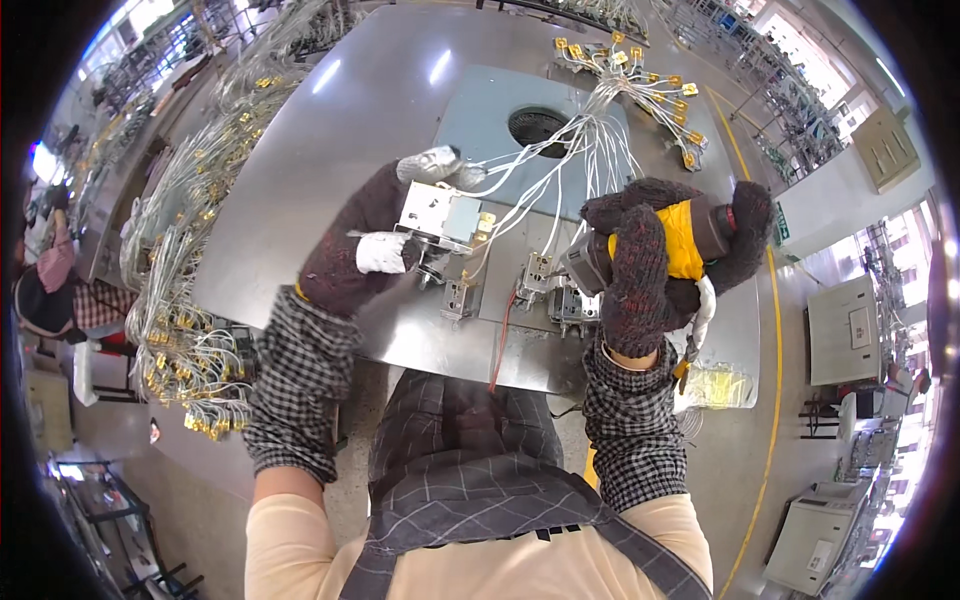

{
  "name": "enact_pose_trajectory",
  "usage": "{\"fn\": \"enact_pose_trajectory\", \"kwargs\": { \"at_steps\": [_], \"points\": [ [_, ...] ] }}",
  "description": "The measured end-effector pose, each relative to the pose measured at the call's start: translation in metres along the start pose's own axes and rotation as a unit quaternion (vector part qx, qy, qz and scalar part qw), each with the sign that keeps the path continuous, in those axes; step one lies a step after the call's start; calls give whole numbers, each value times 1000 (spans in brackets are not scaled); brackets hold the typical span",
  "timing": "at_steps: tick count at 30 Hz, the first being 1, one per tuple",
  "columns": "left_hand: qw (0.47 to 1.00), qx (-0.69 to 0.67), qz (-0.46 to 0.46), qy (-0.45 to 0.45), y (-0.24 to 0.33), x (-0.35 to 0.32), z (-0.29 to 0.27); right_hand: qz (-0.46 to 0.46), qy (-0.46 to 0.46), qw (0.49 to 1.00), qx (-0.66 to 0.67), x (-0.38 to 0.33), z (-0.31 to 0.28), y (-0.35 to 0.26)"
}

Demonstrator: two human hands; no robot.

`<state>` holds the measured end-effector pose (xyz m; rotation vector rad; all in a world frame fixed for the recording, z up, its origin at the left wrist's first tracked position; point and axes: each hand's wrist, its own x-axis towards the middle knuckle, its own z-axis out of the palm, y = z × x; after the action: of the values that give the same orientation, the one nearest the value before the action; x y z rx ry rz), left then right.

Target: Crimping metal connectors onto the ends of electrical wires using a pneumatic handheld tool.

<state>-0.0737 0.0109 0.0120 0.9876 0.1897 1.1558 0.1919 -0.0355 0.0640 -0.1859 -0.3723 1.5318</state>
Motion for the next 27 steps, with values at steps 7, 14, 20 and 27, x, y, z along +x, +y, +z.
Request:
{"fn": "enact_pose_trajectory", "kwargs": {
  "at_steps": [7, 14, 20, 27],
  "points": [
    [973, 228, -12, -27, -14, -4, 16, -445, -120, 748, -477, 11, -1, 22],
    [739, 652, 125, -116, -43, 16, 60, -488, -2, 733, -475, 10, 17, -9],
    [808, 572, 129, -57, -52, 14, 34, -494, -9, 747, -445, 10, 11, 4],
    [686, 704, 109, -147, -48, 17, 43, -483, -51, 627, -609, 15, 9, 14]
  ]
}}
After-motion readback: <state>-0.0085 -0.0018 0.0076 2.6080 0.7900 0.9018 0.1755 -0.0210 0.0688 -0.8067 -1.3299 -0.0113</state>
